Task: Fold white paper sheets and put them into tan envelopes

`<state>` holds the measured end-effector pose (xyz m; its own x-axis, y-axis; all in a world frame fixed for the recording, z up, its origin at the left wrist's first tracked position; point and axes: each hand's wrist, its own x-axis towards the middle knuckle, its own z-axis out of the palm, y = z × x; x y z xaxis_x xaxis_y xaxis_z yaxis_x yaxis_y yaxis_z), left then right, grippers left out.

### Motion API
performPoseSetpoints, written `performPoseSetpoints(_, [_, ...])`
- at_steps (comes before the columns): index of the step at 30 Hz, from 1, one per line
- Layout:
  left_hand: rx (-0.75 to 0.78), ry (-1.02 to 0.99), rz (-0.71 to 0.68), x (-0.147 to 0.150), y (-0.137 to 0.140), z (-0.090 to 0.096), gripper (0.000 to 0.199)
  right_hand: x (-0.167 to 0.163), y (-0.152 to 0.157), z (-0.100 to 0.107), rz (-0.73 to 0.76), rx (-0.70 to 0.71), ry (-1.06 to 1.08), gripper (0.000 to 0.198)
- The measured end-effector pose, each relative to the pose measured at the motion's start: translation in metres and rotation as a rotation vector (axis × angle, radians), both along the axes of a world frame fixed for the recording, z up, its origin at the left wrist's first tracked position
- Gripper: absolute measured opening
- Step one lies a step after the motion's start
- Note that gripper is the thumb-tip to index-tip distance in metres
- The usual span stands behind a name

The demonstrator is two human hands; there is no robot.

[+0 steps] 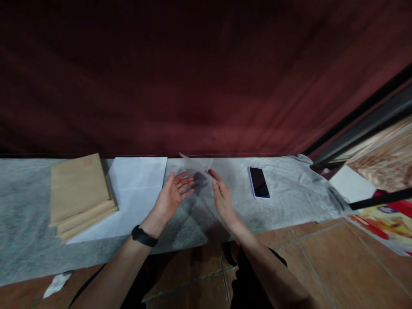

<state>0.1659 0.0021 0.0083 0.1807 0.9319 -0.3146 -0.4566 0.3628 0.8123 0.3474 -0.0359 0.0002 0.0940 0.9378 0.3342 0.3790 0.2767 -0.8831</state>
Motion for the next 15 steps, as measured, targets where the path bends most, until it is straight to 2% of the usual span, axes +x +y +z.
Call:
performPoseSetpoints(2, [-0.099,0.053,0.012,0.006,-0.003,-0.006,0.041,0.002,0.007,0.005,-0.116,-0.048,0.297,0.057])
performPoseSetpoints(4, [-0.141,0.065,-0.028,0.016,-0.009,-0.012,0.036,-0.001,0.010,0.005,-0.150,-0.077,0.469,0.065])
performPoseSetpoints(7, [-0.064,0.026,-0.111,0.027,-0.016,-0.017,0.040,-0.013,0.011,-0.004,-0.071,-0.106,0.551,0.068])
performPoseSetpoints(9, [0.000,0.046,-0.066,0.027,-0.015,-0.019,0.046,-0.017,0.009,-0.015,-0.049,-0.154,0.587,0.062])
performPoseSetpoints(12, [0.079,0.207,0.013,0.013,-0.007,-0.025,0.056,-0.006,0.010,-0.033,-0.082,-0.227,0.616,0.050])
performPoseSetpoints(15, [0.165,0.437,0.021,-0.008,0.005,-0.036,0.061,0.026,0.015,-0.045,-0.191,-0.267,0.639,0.046])
